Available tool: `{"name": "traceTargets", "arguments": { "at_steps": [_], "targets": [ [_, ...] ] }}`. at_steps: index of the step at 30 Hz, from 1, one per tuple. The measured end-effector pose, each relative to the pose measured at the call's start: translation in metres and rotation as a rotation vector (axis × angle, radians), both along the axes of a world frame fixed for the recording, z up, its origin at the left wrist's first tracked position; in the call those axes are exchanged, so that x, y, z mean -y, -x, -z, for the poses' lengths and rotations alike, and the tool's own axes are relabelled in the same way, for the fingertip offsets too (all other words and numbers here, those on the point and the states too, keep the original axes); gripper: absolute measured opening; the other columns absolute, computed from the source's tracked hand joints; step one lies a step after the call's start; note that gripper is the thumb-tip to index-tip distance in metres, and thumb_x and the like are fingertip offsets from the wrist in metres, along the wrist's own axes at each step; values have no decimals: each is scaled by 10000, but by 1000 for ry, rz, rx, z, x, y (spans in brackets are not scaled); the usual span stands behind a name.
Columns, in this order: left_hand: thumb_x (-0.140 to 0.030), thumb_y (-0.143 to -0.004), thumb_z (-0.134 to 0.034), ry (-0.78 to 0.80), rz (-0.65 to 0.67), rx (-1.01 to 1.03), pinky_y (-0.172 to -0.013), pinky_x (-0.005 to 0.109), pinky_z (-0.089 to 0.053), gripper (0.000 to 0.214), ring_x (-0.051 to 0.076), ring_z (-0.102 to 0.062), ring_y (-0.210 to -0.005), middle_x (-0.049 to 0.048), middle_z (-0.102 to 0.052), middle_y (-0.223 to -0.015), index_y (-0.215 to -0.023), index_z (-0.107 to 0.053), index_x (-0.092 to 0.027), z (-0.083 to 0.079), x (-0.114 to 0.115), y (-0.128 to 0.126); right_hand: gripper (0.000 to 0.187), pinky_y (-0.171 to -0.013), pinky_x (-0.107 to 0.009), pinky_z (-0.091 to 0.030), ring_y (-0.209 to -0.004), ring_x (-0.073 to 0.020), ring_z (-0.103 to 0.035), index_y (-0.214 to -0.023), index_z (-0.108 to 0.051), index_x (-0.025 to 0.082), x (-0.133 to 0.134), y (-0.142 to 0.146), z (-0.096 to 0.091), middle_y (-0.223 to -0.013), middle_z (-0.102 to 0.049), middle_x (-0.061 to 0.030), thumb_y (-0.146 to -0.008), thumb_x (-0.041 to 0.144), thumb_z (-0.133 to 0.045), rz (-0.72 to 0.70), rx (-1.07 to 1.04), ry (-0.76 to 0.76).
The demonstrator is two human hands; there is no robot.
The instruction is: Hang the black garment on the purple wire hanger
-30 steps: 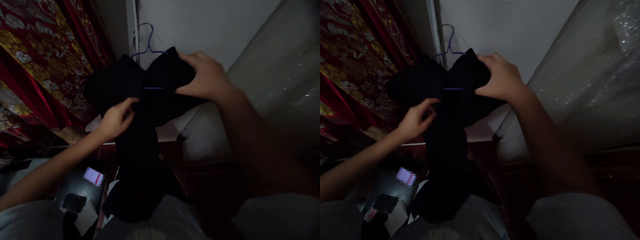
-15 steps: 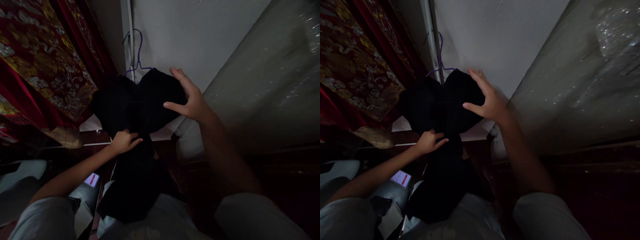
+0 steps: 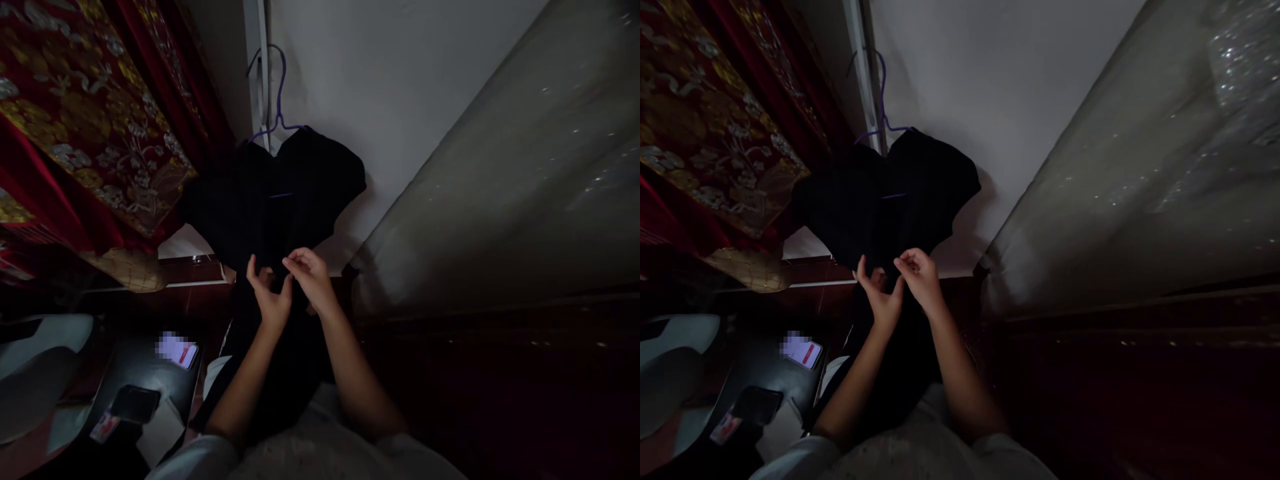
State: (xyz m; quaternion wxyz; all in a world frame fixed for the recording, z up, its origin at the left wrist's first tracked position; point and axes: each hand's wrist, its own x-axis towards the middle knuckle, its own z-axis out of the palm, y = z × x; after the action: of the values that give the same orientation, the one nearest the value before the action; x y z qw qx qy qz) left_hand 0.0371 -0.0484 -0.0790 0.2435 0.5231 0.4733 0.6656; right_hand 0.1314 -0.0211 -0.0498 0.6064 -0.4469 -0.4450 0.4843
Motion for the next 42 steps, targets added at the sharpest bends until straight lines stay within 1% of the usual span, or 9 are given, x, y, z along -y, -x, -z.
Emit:
{"name": "traceTargets", "arguments": {
  "at_steps": [4,8,14,20,28,31,34,38,42],
  "targets": [
    [-343,-915,-740,20,65,-1,-932,342,-550,413,214,-679,-1006,91,-683,-1060,-1272,-630,-167,-5,6,8,339,-750,-307,-518,-838,-181,-660,-904,-677,195,8,-1,-13,-891,-698,-43,-733,457,-809,-2,-5,6],
    [-341,-990,-651,27,92,14,-892,303,-546,199,193,-667,-977,80,-679,-1019,-1059,-713,-165,-13,12,13,332,-822,-339,-532,-877,-195,-682,-981,-721,202,17,-7,-17,-922,-725,-53,-737,404,-824,-79,38,10],
    [-288,-994,-633,31,107,13,-766,248,-469,159,150,-579,-835,26,-591,-874,-897,-644,-163,-18,12,14,228,-723,-287,-497,-801,-150,-644,-974,-676,212,20,-14,-21,-883,-685,-26,-811,344,-763,-100,115,-69],
    [-223,-1004,-561,11,22,-108,-710,238,-382,240,134,-486,-771,-9,-477,-802,-780,-485,-185,-20,9,22,254,-510,-225,-432,-531,-90,-556,-914,-506,231,24,-5,-21,-760,-666,38,-842,346,-720,-288,-24,15],
    [-204,-998,-526,36,122,-172,-695,247,-361,224,138,-462,-745,-16,-445,-783,-795,-430,-198,-19,5,25,409,-475,-201,-463,-491,-98,-589,-792,-379,233,27,7,-37,-688,-717,21,-680,259,-772,-116,-328,103],
    [-188,-980,-535,46,173,-237,-714,259,-367,174,148,-472,-761,-9,-466,-796,-826,-456,-197,-16,1,24,411,-505,-211,-510,-525,-107,-616,-763,-355,235,11,0,-52,-683,-720,17,-656,231,-752,-6,-359,79],
    [-176,-972,-537,48,209,-292,-718,269,-371,172,157,-487,-767,-1,-484,-790,-815,-472,-195,-9,-3,24,396,-537,-206,-537,-591,-115,-657,-762,-331,239,-27,-8,-79,-678,-693,28,-669,178,-711,98,-370,-29],
    [-195,-981,-532,51,202,-326,-696,271,-380,207,168,-514,-768,11,-505,-783,-784,-467,-197,-2,-7,25,428,-583,-169,-555,-768,-129,-732,-764,-288,237,-85,-9,-124,-666,-604,46,-750,174,-711,56,-354,-119],
    [-221,-993,-534,26,192,-390,-694,283,-406,214,179,-527,-754,24,-522,-785,-787,-486,-197,-11,-17,30,400,-591,-172,-567,-783,-117,-732,-792,-320,231,-103,-7,-149,-768,-649,33,-846,271,-715,12,-250,-223]
  ]
}}
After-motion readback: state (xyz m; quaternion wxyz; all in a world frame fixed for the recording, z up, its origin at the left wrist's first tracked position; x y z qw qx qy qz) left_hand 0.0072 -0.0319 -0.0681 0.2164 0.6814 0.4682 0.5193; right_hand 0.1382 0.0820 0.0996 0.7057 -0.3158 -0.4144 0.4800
